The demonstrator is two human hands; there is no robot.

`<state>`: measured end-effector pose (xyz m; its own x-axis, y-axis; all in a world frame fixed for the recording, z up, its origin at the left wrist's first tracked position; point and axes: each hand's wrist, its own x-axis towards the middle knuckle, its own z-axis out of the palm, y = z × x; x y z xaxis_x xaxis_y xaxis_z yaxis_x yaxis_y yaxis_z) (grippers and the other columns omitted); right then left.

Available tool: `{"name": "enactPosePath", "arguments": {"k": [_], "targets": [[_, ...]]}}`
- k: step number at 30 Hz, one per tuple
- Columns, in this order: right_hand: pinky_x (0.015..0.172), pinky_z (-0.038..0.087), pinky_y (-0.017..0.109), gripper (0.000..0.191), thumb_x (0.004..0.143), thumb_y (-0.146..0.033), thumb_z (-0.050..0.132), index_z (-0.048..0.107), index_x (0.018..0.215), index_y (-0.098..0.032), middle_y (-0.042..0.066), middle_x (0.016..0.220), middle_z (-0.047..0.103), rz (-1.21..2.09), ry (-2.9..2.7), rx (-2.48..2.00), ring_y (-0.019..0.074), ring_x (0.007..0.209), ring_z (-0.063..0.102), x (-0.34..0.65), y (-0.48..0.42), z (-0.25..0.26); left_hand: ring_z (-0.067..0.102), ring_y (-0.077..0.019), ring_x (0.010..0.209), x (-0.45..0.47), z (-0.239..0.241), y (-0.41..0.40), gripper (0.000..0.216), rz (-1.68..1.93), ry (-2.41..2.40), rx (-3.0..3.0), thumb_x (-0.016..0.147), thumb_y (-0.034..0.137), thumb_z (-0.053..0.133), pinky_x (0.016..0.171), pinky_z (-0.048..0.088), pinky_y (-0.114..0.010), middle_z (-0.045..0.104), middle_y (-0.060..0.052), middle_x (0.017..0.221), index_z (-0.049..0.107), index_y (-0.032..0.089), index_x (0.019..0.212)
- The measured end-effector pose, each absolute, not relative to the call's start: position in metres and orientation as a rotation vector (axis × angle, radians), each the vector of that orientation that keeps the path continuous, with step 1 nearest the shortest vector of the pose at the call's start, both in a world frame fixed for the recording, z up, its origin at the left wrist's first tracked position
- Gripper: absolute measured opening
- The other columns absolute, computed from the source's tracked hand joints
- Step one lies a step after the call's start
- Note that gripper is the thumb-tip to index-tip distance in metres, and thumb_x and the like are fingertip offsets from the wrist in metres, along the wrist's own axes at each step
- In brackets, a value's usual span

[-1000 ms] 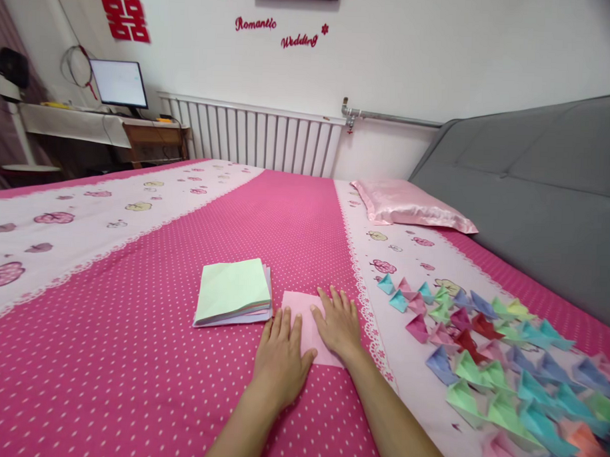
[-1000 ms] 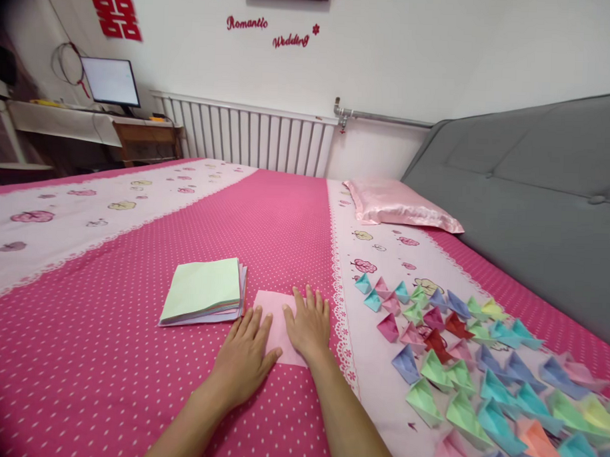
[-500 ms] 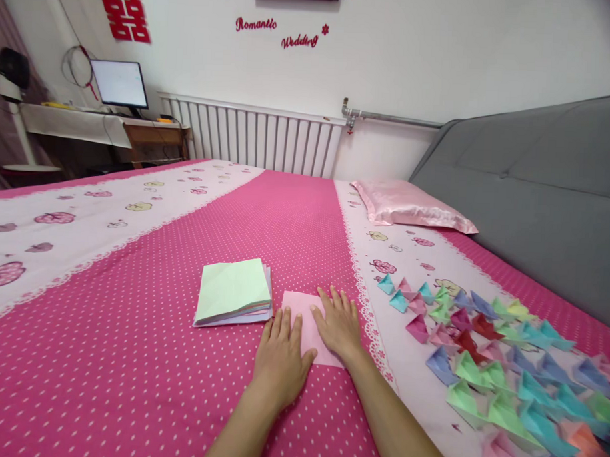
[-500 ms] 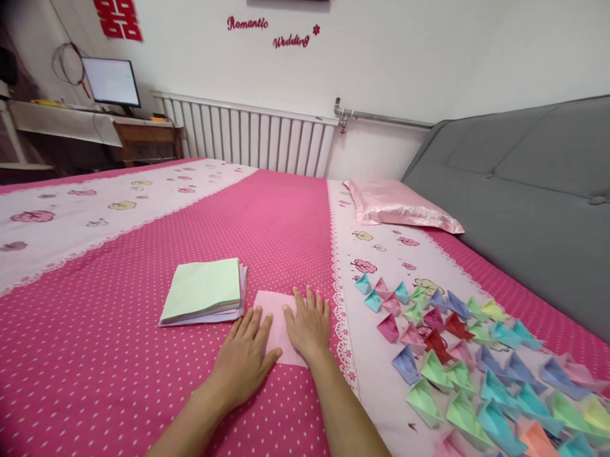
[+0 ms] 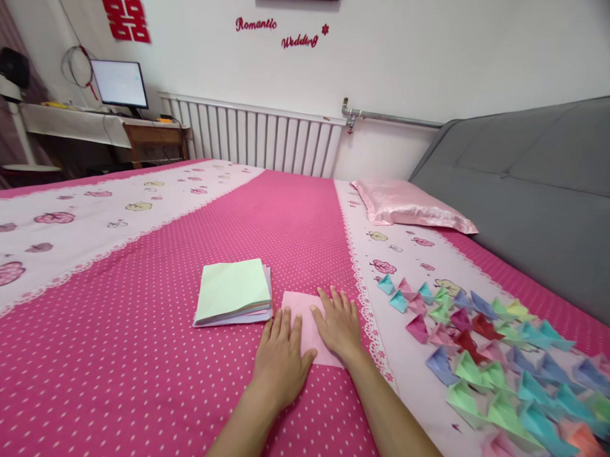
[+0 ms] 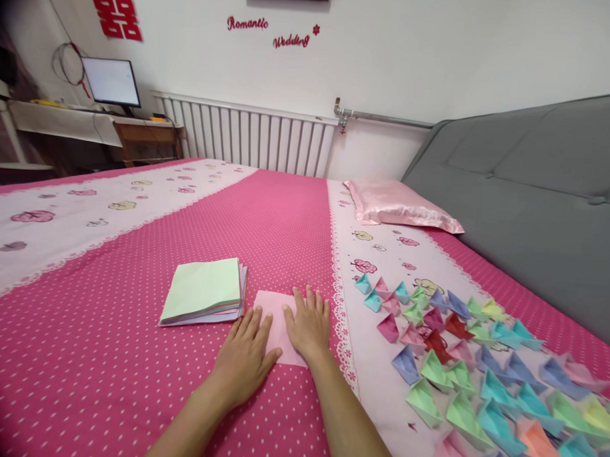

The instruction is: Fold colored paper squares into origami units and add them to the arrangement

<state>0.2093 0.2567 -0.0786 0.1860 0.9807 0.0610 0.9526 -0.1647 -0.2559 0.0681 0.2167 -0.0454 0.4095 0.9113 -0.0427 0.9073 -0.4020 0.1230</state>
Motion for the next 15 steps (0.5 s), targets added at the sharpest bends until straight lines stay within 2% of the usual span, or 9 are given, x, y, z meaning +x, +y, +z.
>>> {"name": "enactPosePath", "arguments": {"k": [15], "targets": [[0.104,0.002,0.041,0.055,0.087,-0.052,0.017,0.019,0.137,-0.03,0.003,0.146,0.016,0.183,-1.871,-2.259,0.0235,0.133,0.01,0.2083,0.256,-0.0761,0.012,-0.0284,0.131,0.0672,-0.0463,0.2154,0.061,0.064,1.64,2.531,0.085,0.045,0.028,0.105,0.016,-0.045,0.018,-0.015,0.142,0.025,0.01,0.136]]}}
